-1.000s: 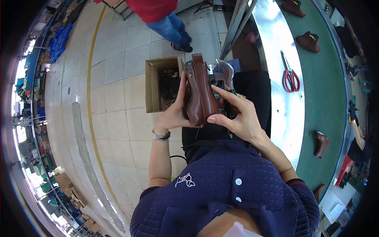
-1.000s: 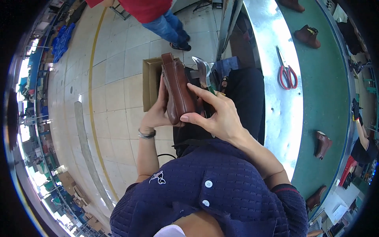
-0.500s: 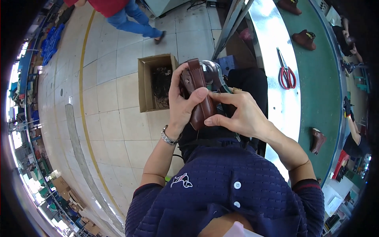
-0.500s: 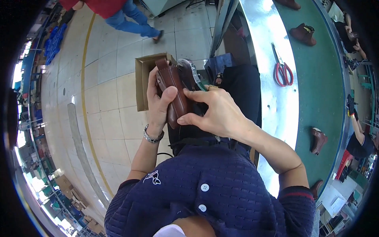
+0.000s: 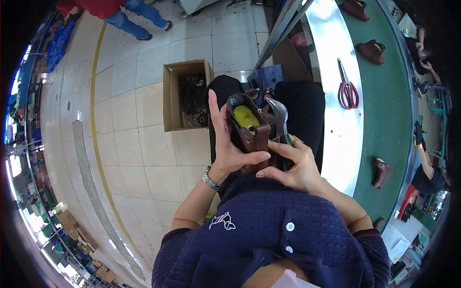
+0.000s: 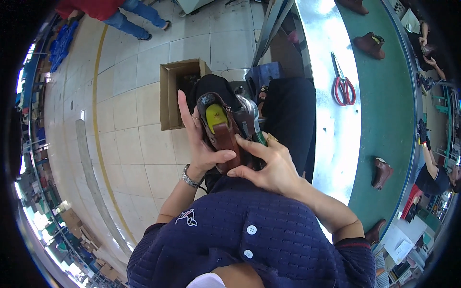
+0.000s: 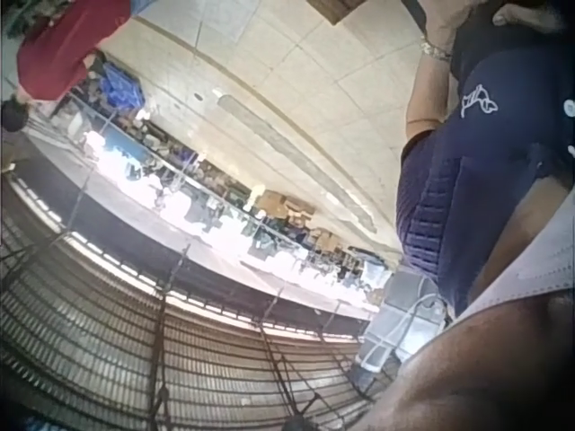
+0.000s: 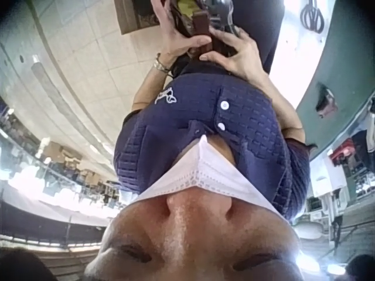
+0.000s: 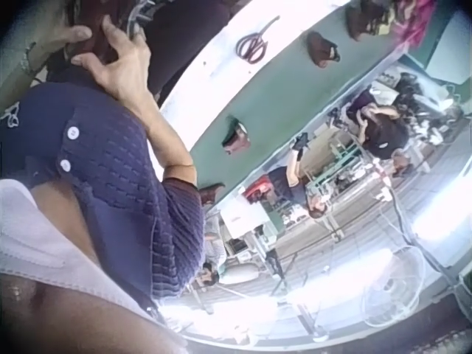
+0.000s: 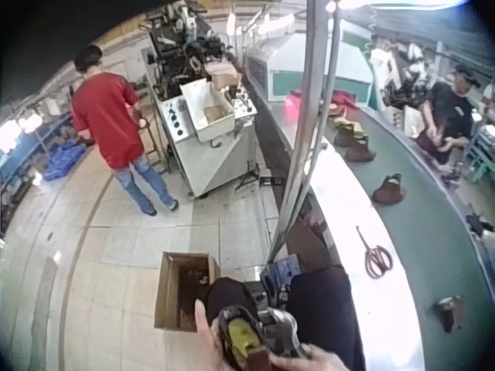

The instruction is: Adjusting and stretching shoe uppers onto lasts using pliers and hand tools.

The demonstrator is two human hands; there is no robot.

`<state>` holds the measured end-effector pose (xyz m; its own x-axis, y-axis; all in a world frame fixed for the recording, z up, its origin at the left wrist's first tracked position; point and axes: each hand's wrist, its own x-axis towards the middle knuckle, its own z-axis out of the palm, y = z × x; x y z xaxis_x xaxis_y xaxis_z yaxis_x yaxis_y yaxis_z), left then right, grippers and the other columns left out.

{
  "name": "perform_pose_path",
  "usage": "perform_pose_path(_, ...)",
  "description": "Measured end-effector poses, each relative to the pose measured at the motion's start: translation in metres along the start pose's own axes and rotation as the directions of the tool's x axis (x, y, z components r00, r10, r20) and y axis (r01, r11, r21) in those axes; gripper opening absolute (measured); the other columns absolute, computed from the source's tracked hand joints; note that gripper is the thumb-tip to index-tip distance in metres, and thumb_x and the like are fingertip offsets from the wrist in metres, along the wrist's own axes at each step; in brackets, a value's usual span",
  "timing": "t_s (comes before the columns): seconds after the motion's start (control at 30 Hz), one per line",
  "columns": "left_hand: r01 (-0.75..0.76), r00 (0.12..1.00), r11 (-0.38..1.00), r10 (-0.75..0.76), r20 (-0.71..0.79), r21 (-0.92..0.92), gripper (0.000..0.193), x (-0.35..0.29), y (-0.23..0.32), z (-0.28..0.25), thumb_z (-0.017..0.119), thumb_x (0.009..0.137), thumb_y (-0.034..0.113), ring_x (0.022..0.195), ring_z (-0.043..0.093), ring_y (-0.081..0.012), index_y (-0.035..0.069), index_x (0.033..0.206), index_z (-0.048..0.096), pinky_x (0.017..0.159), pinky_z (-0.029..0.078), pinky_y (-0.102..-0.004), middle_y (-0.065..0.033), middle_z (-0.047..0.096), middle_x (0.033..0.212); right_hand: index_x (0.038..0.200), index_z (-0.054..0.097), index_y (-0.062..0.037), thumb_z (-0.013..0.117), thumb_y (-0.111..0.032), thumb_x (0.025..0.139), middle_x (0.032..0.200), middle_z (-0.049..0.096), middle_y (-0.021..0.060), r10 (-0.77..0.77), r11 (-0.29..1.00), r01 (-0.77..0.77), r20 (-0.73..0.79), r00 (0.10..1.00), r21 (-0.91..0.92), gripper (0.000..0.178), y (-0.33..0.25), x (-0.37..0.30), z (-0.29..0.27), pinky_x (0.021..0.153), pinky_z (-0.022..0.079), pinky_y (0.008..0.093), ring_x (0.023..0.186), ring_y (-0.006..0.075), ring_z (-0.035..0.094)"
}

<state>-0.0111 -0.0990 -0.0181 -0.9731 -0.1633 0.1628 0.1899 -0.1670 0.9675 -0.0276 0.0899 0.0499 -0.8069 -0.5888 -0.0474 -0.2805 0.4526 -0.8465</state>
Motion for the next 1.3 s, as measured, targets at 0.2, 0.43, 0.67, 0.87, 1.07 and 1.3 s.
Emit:
perform_pose_path(0.2, 0.025, 0.999, 1.0, -0.025, -0.025, 0.006, 0.153, -0.008, -0.008, 0.005, 0.096, 0.051, 0.036, 0.13, 0.039, -0.0289, 0.005, 0.15, -0.016, 0.111, 0.032, -0.0404, -0.0197, 0.032, 0.142, 0.123, 0.062, -0.0038, 0.086, -0.036, 0.068, 0.101, 0.065, 0.0234, -0.065, 0.992, 0.055, -0.088, 0.994, -0.116, 0.068, 0.006, -0.012, 0.013, 0.073, 0.056, 0.039, 0.091, 0.035, 0.065)
perform_pose_path(0.43, 0.097, 0.951, 0.989, -0.059, 0.305, -0.111, 0.162, -0.009, -0.007, -0.029, 0.097, 0.043, 0.041, 0.141, 0.027, -0.0307, 0.011, 0.151, -0.021, 0.116, 0.02, -0.0414, -0.0206, 0.021, 0.155, 0.122, 0.064, -0.0048, 0.087, -0.032, 0.067, 0.101, 0.062, 0.0159, -0.149, 0.989, 0.144, -0.212, 0.966, -0.037, 0.066, 0.021, -0.03, 0.032, 0.076, 0.055, 0.0342, 0.088, 0.0279, 0.064)
perform_pose_path(0.67, -0.055, 0.9, 0.882, -0.159, 0.405, 0.468, 0.139, 0.007, -0.02, -0.058, 0.092, 0.058, 0.016, 0.147, 0.017, -0.0285, 0.013, 0.154, -0.009, 0.116, 0.024, -0.038, -0.0203, 0.018, 0.157, 0.118, 0.064, 0.0025, 0.086, -0.031, 0.069, 0.102, 0.066, 0.0185, 0.076, 0.989, -0.057, -0.145, 0.986, 0.133, 0.063, -0.002, 0.023, -0.002, 0.085, 0.051, 0.0366, 0.095, 0.0281, 0.064)
perform_pose_path(0.87, 0.078, 0.969, 0.973, -0.125, 0.214, 0.216, 0.097, 0.03, -0.026, -0.052, 0.075, 0.076, -0.004, 0.13, 0.045, -0.0192, 0.012, 0.154, 0.021, 0.106, 0.039, -0.031, -0.0108, 0.04, 0.147, 0.128, 0.059, -0.0006, 0.084, -0.018, 0.072, 0.105, 0.062, 0.0093, 0.028, 0.962, -0.009, -0.068, 0.997, 0.274, 0.064, 0.009, 0.046, -0.021, 0.085, 0.049, 0.0282, 0.095, 0.0162, 0.06)
perform_pose_path(1.07, 0.079, 0.968, 0.967, -0.132, 0.212, 0.242, 0.113, 0.016, -0.044, -0.071, 0.085, 0.071, 0.007, 0.137, 0.036, -0.0171, 0.011, 0.155, 0.01, 0.112, 0.036, -0.0348, -0.0071, 0.027, 0.156, 0.135, 0.057, -0.0161, 0.077, -0.015, 0.08, 0.095, 0.063, 0.0117, 0.425, 0.902, -0.386, -0.229, 0.876, 0.194, 0.058, 0.078, -0.006, -0.025, 0.075, 0.051, 0.0353, 0.084, 0.0214, 0.061)
perform_pose_path(1.3, 0.093, 0.977, 0.967, -0.134, 0.166, 0.236, 0.096, 0.017, -0.029, -0.064, 0.073, 0.078, -0.004, 0.134, 0.04, -0.0186, 0.013, 0.155, 0.017, 0.109, 0.035, -0.0316, -0.009, 0.035, 0.151, 0.155, 0.015, -0.0203, 0.058, -0.026, 0.096, 0.119, 0.062, 0.0258, 0.602, 0.501, -0.823, -0.575, 0.554, -0.268, 0.073, 0.181, -0.109, -0.036, 0.077, 0.054, 0.0449, 0.096, 0.0384, 0.067)
